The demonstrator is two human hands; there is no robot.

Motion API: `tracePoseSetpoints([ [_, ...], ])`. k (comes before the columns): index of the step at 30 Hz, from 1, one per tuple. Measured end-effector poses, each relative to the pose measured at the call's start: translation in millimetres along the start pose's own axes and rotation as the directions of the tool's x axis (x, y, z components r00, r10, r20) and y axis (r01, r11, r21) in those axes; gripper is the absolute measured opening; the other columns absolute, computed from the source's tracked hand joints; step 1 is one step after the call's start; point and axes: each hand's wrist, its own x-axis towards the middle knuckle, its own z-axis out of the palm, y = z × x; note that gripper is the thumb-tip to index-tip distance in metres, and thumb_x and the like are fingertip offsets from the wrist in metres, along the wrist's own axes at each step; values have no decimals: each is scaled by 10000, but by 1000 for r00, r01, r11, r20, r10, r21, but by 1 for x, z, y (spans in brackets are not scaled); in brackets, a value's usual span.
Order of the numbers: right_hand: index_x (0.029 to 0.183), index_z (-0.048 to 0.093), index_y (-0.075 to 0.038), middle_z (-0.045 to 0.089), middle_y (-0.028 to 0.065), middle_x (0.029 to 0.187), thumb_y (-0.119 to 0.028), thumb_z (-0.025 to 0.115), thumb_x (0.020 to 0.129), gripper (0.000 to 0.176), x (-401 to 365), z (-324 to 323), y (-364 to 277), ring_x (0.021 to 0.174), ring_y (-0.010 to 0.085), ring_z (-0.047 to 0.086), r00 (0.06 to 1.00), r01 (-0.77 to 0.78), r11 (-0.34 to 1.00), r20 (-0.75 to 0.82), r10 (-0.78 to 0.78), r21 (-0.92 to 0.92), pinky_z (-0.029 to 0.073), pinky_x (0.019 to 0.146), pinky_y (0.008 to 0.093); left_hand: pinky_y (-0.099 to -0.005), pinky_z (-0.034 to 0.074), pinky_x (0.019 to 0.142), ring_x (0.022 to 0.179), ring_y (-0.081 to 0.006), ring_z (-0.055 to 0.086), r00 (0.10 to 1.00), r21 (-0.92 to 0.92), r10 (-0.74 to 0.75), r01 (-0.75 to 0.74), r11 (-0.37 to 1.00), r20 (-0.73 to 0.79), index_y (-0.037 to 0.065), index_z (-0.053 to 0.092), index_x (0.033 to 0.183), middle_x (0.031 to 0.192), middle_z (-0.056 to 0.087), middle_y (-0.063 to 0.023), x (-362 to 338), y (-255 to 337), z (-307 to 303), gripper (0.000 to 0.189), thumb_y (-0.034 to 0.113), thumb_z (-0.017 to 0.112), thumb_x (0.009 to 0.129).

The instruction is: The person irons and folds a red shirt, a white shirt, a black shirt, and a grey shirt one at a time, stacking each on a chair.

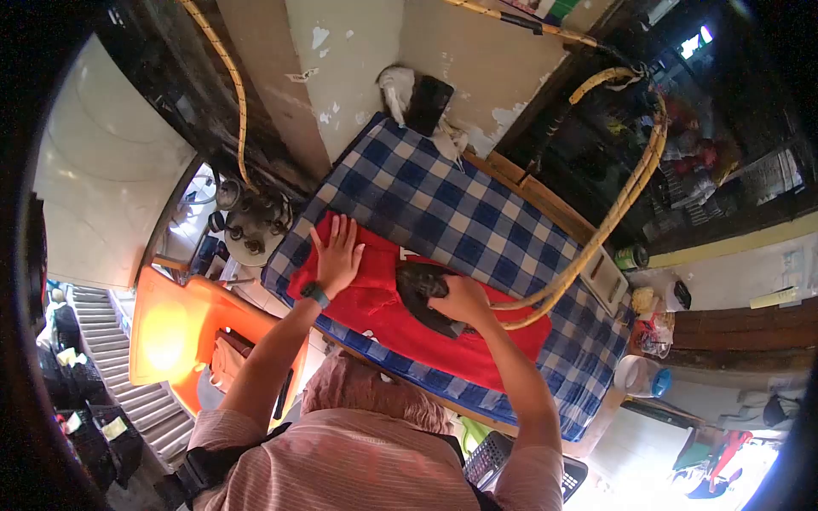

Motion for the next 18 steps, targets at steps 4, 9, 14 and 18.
tracePoseSetpoints([
  [4,1092,650,-74,670,227,927,-327,701,673,493,-40,1,32,907,395,642,985,-112,986,-121,127,127,514,794,469,-668,25,1095,1425,-294,235,981,-177,169,-151,973,93,27,372,1419,1486,354,-154,-26,46,-18,570,390,374,980],
  [9,1152,611,-69,678,129,746,-236,679,688,498,-83,5,82,662,272,676,917,-276,901,-188,351,336,537,626,390,-573,47,1144,1410,-296,273,912,-429,393,-309,849,119,71,356,1440,1494,343,-150,-41,67,-12,601,457,351,979],
  [14,1152,603,-69,650,81,699,-213,686,678,502,-82,-7,14,541,177,633,850,-364,782,-162,500,506,515,548,335,-536,283,997,1078,-337,505,991,-518,-128,88,851,-42,73,539,1135,1114,556,-148,-56,12,-32,289,259,525,915],
  [18,1207,588,-70,684,166,912,-269,701,666,587,-51,-9,-20,824,294,680,981,-102,942,-124,149,319,530,756,394,-454,344,865,971,-330,485,917,-239,-398,388,890,9,77,563,1013,980,532,-142,-69,-25,-60,257,308,543,902],
])
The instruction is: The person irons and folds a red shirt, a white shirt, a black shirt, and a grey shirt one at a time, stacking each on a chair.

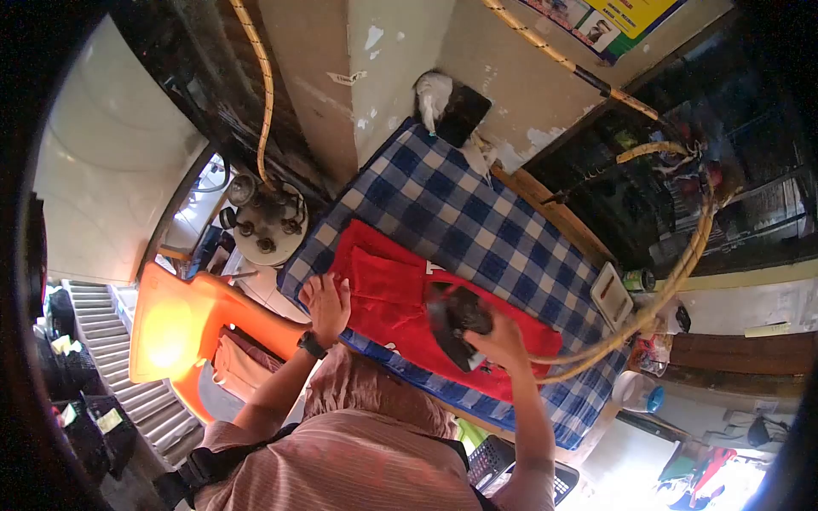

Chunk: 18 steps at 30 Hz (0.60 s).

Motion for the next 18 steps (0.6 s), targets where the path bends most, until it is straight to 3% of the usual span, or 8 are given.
tracePoseSetpoints([
  [3,1260,569,-91,664,229,1034,-345,694,668,656,34,41,-63,973,381,644,977,198,964,111,-180,-177,516,857,448,-464,352,818,972,-346,480,997,50,-47,44,998,60,87,572,954,974,514,-158,-6,-15,-2,247,329,563,904],
  [5,1262,567,-94,662,235,1017,-367,680,671,661,70,84,-79,950,399,638,953,293,904,170,-250,-312,515,851,463,-463,355,803,970,-356,479,994,-31,-96,98,995,55,101,579,962,972,511,-164,-13,-25,10,216,307,580,899],
  [7,1168,633,-86,676,226,955,-357,671,674,565,93,93,-110,916,395,649,932,336,909,228,-282,-247,525,823,462,-467,346,799,951,-357,475,995,-55,-97,96,994,-2,112,580,958,956,503,-162,-17,-29,13,201,304,582,901],
  [10,1015,697,-69,686,211,889,-354,673,674,445,133,108,-123,876,384,661,967,254,911,116,-228,-324,533,788,457,-470,336,805,945,-356,471,994,-98,-63,55,994,-86,125,586,960,948,502,-163,-24,-38,20,180,289,605,890],
  [15,895,713,-68,686,210,861,-362,684,656,380,147,98,-126,854,367,670,951,248,934,248,-184,-257,532,767,453,-480,344,868,990,-354,462,977,-227,-139,100,969,-163,100,600,946,966,522,-131,-27,-51,10,203,271,664,860],
  [16,888,711,-64,684,212,852,-362,683,655,379,138,102,-120,849,372,668,937,298,919,263,-230,-258,531,767,455,-414,403,822,912,-307,496,954,-275,-189,121,954,-234,72,591,958,962,521,-116,-29,-54,5,209,226,690,857],
  [17,881,709,-61,683,214,843,-361,682,654,378,125,107,-119,844,377,667,921,346,903,277,-274,-257,530,766,456,-414,403,822,912,-307,496,953,-277,-194,126,952,-231,72,591,958,962,521,-116,-34,-58,5,209,226,690,857],
  [18,870,703,-41,680,217,835,-351,668,668,372,109,118,-118,841,390,661,924,334,910,277,-264,-247,526,774,465,-371,423,754,843,-270,515,952,-455,-286,209,866,-107,57,588,960,947,527,-115,-39,-66,5,212,209,695,859],
])
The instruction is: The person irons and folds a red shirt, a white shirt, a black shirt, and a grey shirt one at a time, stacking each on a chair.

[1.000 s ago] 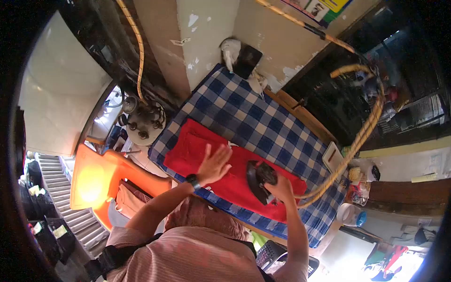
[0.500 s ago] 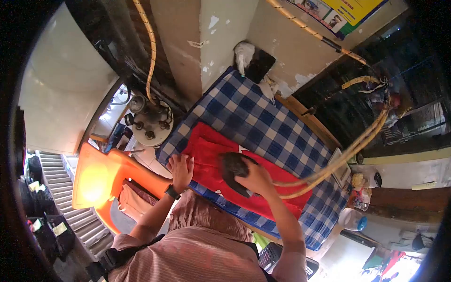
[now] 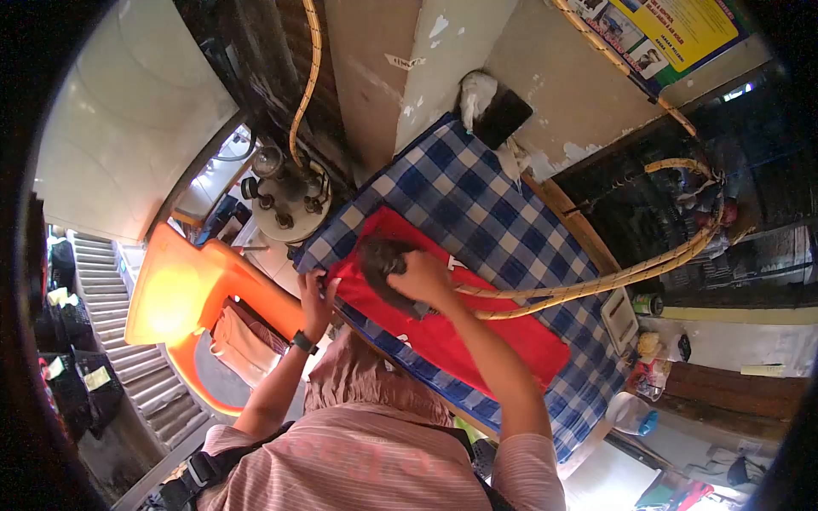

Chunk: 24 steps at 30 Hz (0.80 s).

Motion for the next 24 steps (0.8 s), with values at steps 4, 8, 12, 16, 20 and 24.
tracePoseSetpoints([
  [4,947,682,-30,671,240,859,-332,643,696,395,-31,32,-24,857,402,655,994,100,995,35,-100,1,519,790,483,-280,435,584,644,-151,530,981,-217,-163,184,959,108,28,582,934,801,563,-84,-8,-26,0,196,184,688,880],
  [8,1169,588,-52,669,250,917,-323,656,697,548,-51,4,-11,877,403,652,992,50,998,-120,-45,38,516,799,482,-256,440,589,653,-101,531,974,-375,-207,227,899,95,28,578,934,754,573,-33,-7,-40,8,159,165,656,909],
  [12,1232,557,-50,680,216,827,-310,684,687,617,-75,-41,43,771,349,680,962,124,986,-256,-93,109,533,737,441,-229,468,597,674,-68,534,946,-525,-290,321,788,144,28,574,963,780,573,0,-6,-26,4,145,157,632,929],
  [16,1192,580,-44,657,148,680,-295,688,683,578,-101,-59,87,571,237,660,966,-240,944,-38,255,227,537,644,363,-221,510,605,689,-52,545,952,-555,-299,284,782,66,27,564,968,792,572,6,-9,-19,6,143,157,618,938],
  [20,1117,612,-75,682,201,826,-335,684,684,510,-157,-17,127,779,337,683,988,-58,998,-144,54,-23,535,731,444,-217,470,560,650,-53,543,943,-477,-332,289,830,-7,28,543,912,776,570,-3,-13,-15,11,177,186,620,941],
  [24,1185,614,-175,684,213,914,-361,699,681,544,-217,27,107,900,372,662,991,-119,989,56,124,-89,522,817,482,-229,420,581,646,-73,521,959,-286,-267,230,930,-98,32,516,913,781,579,-23,-13,-16,26,202,209,606,950],
])
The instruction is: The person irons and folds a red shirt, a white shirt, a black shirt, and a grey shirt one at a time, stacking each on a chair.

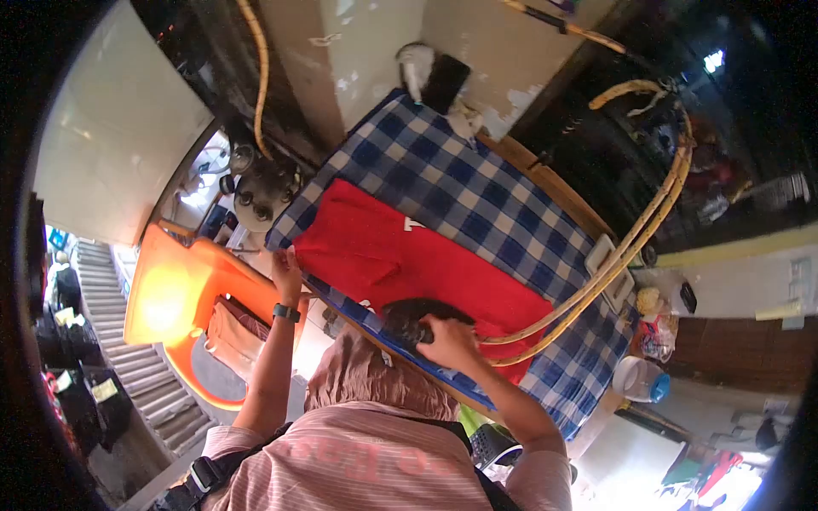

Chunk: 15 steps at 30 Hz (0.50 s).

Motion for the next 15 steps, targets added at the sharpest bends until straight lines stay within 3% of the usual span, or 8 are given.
tracePoseSetpoints([
  [2,1209,599,-122,681,219,904,-353,705,675,592,-13,6,4,906,378,658,997,68,991,-29,-65,116,520,831,462,-277,445,681,765,-135,539,997,47,64,-62,997,-51,11,507,1003,855,573,-74,1,-4,5,239,226,599,952],
  [3,1210,595,-96,678,223,905,-353,704,674,604,-20,-1,5,907,383,655,995,72,983,-73,-60,169,517,836,457,-349,448,796,900,-237,540,989,109,104,-92,990,-106,-19,499,1103,993,543,-163,8,-24,8,351,281,594,948],
  [5,1214,587,-75,673,231,905,-350,699,676,615,-34,-13,17,907,391,652,985,28,974,-172,12,226,514,838,456,-428,403,910,1069,-352,478,974,262,167,-124,957,-150,-29,470,1195,1136,483,-239,1,-5,6,449,329,577,946],
  [7,1202,591,-63,665,251,915,-351,682,683,601,-43,-22,38,903,416,645,927,49,945,-367,78,323,509,831,468,-444,381,939,1118,-376,442,955,321,247,-186,929,-164,-28,458,1214,1171,462,-255,-10,15,7,458,329,567,949],
  [9,1175,604,-67,664,254,926,-362,667,690,571,-48,-41,68,903,424,642,917,-169,937,-299,263,305,511,821,473,-459,359,968,1166,-401,405,931,379,317,-231,896,-181,-28,446,1233,1207,440,-272,-27,33,11,468,329,557,953],
  [11,1041,658,-62,663,261,902,-374,656,697,465,-50,-41,104,906,432,636,808,-273,925,-458,369,263,511,812,481,-471,344,988,1193,-405,385,908,354,358,-269,896,-217,-32,427,1255,1216,440,-265,-43,48,17,490,325,564,949],
  [13,910,684,-35,668,253,805,-389,645,693,417,-60,-45,169,807,398,670,804,-339,860,-357,475,381,527,771,457,-467,334,1005,1203,-403,386,910,333,356,-275,902,-211,-36,416,1271,1249,428,-263,-53,50,21,505,325,563,950],
  [15,749,655,8,651,198,639,-320,670,709,330,-78,-46,211,581,308,671,720,-351,774,-376,583,527,542,600,415,-475,327,1015,1228,-401,374,899,332,417,-356,874,-133,-34,415,1276,1287,413,-257,-63,51,24,502,319,561,950],
])
